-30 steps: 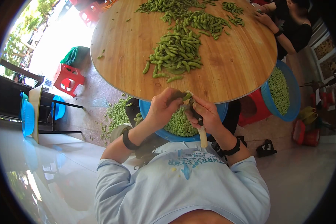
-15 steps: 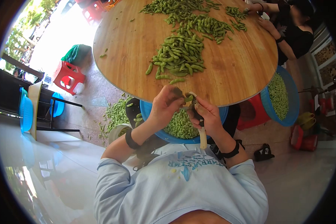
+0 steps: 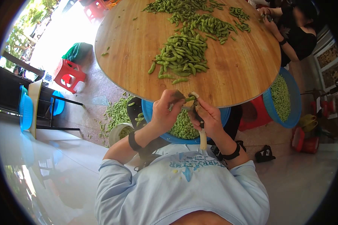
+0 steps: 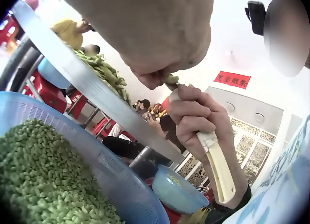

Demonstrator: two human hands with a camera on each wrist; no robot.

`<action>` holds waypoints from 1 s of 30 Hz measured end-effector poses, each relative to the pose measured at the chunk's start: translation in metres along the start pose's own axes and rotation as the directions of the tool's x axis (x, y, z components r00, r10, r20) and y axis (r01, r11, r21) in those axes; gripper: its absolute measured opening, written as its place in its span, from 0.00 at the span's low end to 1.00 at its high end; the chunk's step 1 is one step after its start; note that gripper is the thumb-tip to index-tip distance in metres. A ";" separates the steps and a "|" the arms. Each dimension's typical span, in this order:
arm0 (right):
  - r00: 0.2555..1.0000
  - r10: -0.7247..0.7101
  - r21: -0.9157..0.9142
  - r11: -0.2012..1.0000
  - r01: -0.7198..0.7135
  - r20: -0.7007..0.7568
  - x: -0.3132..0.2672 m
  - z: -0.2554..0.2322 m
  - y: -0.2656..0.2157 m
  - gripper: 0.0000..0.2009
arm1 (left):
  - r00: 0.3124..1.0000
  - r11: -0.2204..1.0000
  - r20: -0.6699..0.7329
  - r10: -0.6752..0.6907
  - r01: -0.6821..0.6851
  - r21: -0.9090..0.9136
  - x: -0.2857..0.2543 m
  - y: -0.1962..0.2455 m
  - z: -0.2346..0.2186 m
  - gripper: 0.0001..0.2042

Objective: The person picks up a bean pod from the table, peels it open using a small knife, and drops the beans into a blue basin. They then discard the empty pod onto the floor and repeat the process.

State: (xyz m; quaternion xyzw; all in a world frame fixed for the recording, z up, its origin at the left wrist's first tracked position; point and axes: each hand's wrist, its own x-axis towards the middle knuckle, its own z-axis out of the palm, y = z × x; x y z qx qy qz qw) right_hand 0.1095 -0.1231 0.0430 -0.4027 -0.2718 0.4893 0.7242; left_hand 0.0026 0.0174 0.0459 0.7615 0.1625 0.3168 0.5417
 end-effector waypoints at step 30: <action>0.978 0.198 0.406 0.901 -0.153 -0.070 0.002 0.000 -0.003 0.11 | 0.935 0.956 0.223 -0.277 0.292 -0.035 0.010 0.015 -0.019 0.08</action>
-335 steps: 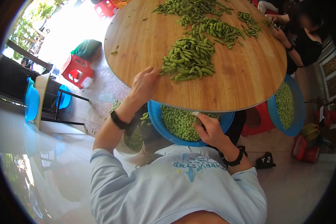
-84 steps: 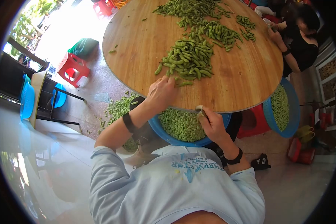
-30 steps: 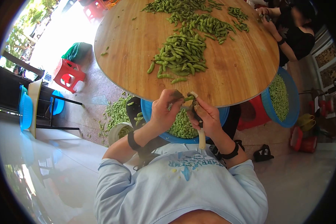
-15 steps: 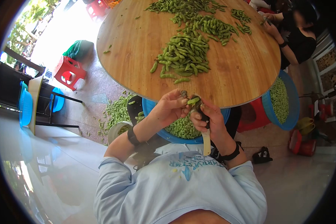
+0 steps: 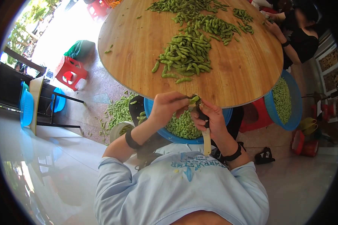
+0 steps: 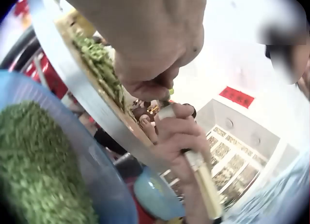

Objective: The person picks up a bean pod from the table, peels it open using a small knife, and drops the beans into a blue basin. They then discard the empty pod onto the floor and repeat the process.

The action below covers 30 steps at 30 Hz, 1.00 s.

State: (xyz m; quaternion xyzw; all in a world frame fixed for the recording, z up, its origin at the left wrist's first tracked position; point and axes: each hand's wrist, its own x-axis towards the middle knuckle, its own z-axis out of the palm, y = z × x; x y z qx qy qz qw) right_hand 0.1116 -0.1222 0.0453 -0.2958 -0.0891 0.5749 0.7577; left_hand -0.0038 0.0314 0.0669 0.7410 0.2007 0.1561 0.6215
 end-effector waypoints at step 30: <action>0.831 -0.331 -0.891 -0.073 0.449 0.446 -0.011 -0.010 -0.010 0.14 | 0.976 0.330 0.215 -0.044 -0.189 0.925 -0.054 0.029 -0.054 0.06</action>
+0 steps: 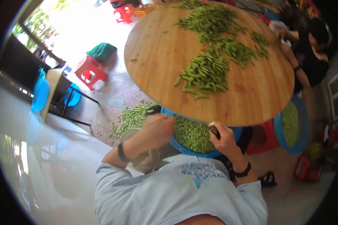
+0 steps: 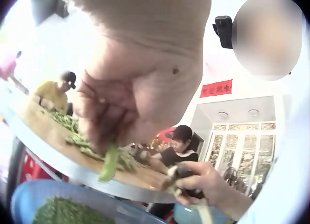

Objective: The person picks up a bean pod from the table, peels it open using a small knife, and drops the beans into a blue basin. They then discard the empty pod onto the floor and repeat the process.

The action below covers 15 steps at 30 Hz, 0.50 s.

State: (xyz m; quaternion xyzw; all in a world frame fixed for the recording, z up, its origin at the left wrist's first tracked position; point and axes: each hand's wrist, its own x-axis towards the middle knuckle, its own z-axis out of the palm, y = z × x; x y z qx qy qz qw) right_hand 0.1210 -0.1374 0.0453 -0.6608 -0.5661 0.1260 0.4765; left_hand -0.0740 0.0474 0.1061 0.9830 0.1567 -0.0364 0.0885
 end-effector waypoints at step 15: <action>0.950 0.288 0.462 0.831 -0.310 0.119 -0.011 0.006 0.015 0.17 | 0.916 0.999 -0.401 -0.016 -0.003 -0.048 0.119 -0.037 0.039 0.17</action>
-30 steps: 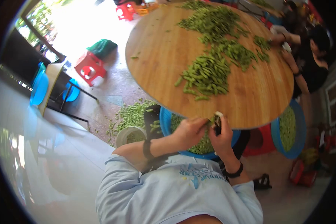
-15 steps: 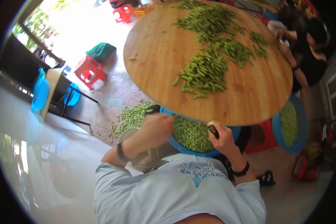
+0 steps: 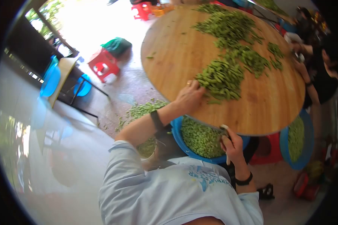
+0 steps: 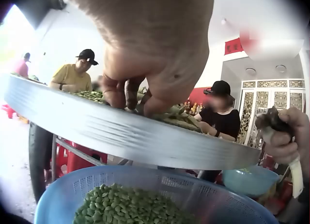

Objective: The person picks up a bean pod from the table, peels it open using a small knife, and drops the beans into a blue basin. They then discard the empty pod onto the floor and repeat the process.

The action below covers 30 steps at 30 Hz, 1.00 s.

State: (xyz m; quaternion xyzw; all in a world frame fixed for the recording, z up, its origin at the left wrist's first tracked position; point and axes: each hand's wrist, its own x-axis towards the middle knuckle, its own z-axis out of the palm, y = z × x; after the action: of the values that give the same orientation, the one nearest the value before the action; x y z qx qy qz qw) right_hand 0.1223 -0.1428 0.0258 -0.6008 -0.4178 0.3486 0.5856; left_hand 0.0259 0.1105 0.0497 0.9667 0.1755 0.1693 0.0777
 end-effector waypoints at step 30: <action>0.975 0.167 0.759 0.614 -0.218 0.145 0.011 0.016 -0.024 0.15 | 0.938 0.039 0.340 -0.064 0.343 -0.939 -0.050 0.073 -0.005 0.07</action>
State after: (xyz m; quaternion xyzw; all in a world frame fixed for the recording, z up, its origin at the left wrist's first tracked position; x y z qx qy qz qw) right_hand 0.1103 -0.1274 0.0495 -0.3242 -0.1794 0.5720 0.7318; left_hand 0.0032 0.0248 0.0547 0.6291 0.1401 0.1295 0.7535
